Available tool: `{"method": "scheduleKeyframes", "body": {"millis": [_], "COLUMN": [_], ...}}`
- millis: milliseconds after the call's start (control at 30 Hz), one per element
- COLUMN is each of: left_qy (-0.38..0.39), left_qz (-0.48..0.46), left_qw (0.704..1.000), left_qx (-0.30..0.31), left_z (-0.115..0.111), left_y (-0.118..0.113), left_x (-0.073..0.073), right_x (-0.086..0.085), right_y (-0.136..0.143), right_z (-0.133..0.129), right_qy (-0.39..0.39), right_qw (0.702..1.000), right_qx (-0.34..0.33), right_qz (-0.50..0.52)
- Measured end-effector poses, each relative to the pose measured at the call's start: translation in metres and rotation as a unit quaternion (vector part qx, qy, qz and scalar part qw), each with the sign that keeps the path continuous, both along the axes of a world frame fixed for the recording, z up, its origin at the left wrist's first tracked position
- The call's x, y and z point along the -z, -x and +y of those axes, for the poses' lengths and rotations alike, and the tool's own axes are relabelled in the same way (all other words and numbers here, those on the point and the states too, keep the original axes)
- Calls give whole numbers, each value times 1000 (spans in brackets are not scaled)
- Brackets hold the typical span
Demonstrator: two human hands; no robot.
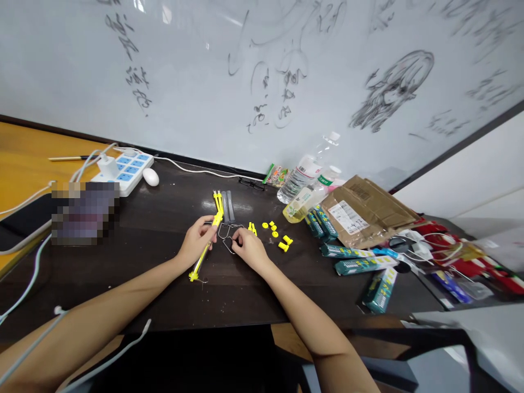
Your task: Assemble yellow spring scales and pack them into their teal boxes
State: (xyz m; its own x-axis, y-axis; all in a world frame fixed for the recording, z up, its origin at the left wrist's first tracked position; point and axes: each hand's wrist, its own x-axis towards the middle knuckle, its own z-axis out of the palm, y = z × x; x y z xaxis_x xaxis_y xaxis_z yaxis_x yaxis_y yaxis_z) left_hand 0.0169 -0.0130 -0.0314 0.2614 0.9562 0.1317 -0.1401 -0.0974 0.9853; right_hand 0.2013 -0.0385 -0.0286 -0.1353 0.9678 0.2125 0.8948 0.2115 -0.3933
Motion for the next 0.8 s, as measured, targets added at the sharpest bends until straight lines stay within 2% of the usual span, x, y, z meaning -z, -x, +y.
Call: {"method": "scheduleKeyframes", "body": {"millis": [167, 333, 467, 667, 800], "left_qy": [1, 2, -7, -1, 4], "left_qz": [29, 37, 49, 71, 71], "left_qw": [999, 999, 998, 996, 996], "left_qx": [26, 28, 31, 47, 52], "left_z": [-1, -2, -5, -11, -10], "left_y": [0, -1, 0, -2, -2], "left_x": [1, 0, -4, -11, -9], "right_x": [-8, -18, -24, -24, -23], "right_y": [-4, -14, -20, -22, -22], "right_z": [0, -6, -10, -11, -12], "right_qy": [24, 51, 81, 78, 74], "right_qw": [999, 995, 993, 993, 994], "right_qx": [6, 3, -15, -38, -40], "right_qz": [-24, -80, -85, -77, -68]}}
